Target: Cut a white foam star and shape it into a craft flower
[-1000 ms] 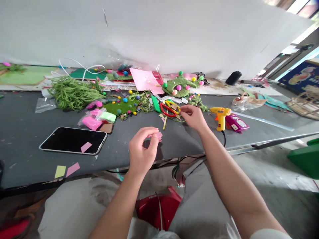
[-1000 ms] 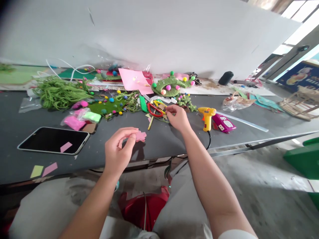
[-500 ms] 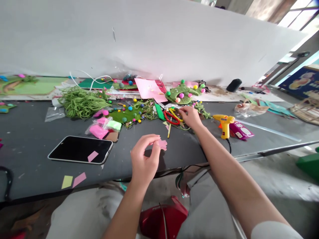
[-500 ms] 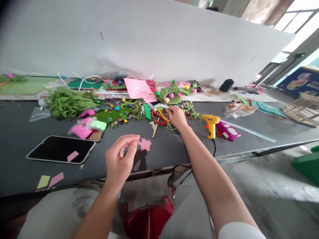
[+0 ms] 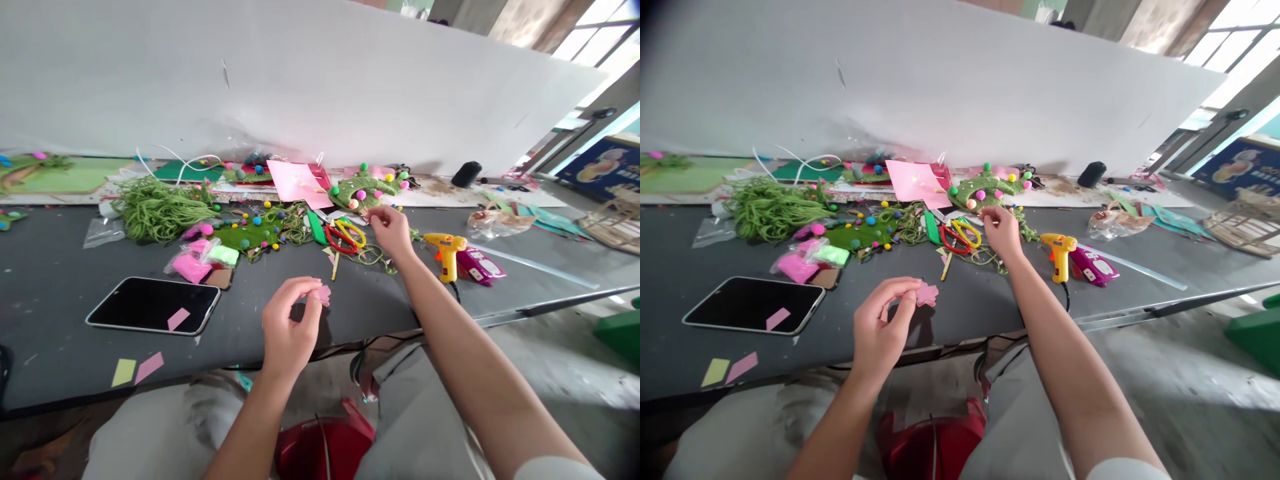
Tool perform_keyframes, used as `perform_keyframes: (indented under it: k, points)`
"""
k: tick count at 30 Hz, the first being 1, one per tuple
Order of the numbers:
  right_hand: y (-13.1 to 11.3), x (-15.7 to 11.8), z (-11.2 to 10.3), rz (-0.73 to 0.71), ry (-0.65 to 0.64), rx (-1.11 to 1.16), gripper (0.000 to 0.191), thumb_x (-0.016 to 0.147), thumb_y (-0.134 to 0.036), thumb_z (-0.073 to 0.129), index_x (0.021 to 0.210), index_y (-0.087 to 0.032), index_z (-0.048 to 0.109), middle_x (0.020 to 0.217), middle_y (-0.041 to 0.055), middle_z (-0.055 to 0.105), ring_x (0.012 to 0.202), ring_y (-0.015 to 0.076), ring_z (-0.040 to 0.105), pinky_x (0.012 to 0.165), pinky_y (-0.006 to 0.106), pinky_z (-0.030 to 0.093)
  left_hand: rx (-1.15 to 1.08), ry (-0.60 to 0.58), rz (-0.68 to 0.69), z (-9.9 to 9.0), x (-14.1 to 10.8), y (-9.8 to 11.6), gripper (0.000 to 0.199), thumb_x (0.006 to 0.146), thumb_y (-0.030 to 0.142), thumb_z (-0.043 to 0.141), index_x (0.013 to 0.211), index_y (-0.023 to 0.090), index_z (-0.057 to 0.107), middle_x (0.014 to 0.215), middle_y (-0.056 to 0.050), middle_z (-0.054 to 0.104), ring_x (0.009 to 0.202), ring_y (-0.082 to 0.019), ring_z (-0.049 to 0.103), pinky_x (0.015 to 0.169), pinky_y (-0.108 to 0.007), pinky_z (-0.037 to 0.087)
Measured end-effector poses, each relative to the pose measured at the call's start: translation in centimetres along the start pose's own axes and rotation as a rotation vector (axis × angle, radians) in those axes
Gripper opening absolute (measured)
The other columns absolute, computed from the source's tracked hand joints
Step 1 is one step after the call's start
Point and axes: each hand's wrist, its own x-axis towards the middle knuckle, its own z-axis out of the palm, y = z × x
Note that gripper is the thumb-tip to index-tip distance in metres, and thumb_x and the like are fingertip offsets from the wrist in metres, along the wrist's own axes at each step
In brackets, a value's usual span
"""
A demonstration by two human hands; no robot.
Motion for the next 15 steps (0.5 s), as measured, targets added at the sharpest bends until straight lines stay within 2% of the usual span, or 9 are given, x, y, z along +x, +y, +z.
perform_keyframes:
  k: [5, 8, 11, 15]
  points:
    - [-1.2, 2.1, 0.6, -0.029, -0.259, -0.227, 0.030, 0.091, -0.011, 0.055, 0.109, -0.017, 0.078, 0.110, 0.0086, 0.080, 0.103, 0.0222, 0.073, 0.097, 0.035, 0.056, -0.006, 0.002, 0.015, -0.1, 0.3, -0.1, 0.013, 0.095, 0.017, 0.063, 0.095, 0.022, 0.075, 0.101, -0.005, 0.077, 0.100, -0.020, 0.072, 0.088, -0.033, 0.058]
    - [-1.6, 3.5, 1.3, -0.011, -0.392, -0.406, 0.023, 0.096, -0.020, 0.066, 0.116, -0.019, 0.075, 0.119, 0.0095, 0.076, 0.109, 0.0241, 0.071, 0.099, 0.040, 0.057, -0.008, 0.020, 0.021, -0.3, 0.5, -0.3, 0.013, 0.095, 0.017, 0.063, 0.095, 0.021, 0.076, 0.102, -0.005, 0.076, 0.100, -0.019, 0.072, 0.087, -0.031, 0.057]
    - [-1.8, 4.1, 1.8, 0.010, -0.449, -0.568, 0.034, 0.101, -0.037, 0.065, 0.130, -0.019, 0.066, 0.133, 0.0112, 0.066, 0.114, 0.0237, 0.068, 0.097, 0.045, 0.059, -0.013, 0.024, 0.020, -0.4, 0.5, -0.5, 0.013, 0.095, 0.016, 0.064, 0.096, 0.020, 0.076, 0.103, -0.005, 0.076, 0.101, -0.018, 0.071, 0.087, -0.031, 0.057]
    - [-1.9, 4.1, 1.7, 0.037, -0.478, -0.728, 0.037, 0.102, -0.038, 0.065, 0.133, -0.019, 0.063, 0.135, 0.0114, 0.065, 0.114, 0.0239, 0.067, 0.097, 0.046, 0.059, -0.021, 0.020, 0.020, -0.6, 0.4, -0.3, 0.014, 0.095, 0.016, 0.063, 0.096, 0.021, 0.076, 0.102, -0.004, 0.076, 0.101, -0.018, 0.071, 0.088, -0.030, 0.057]
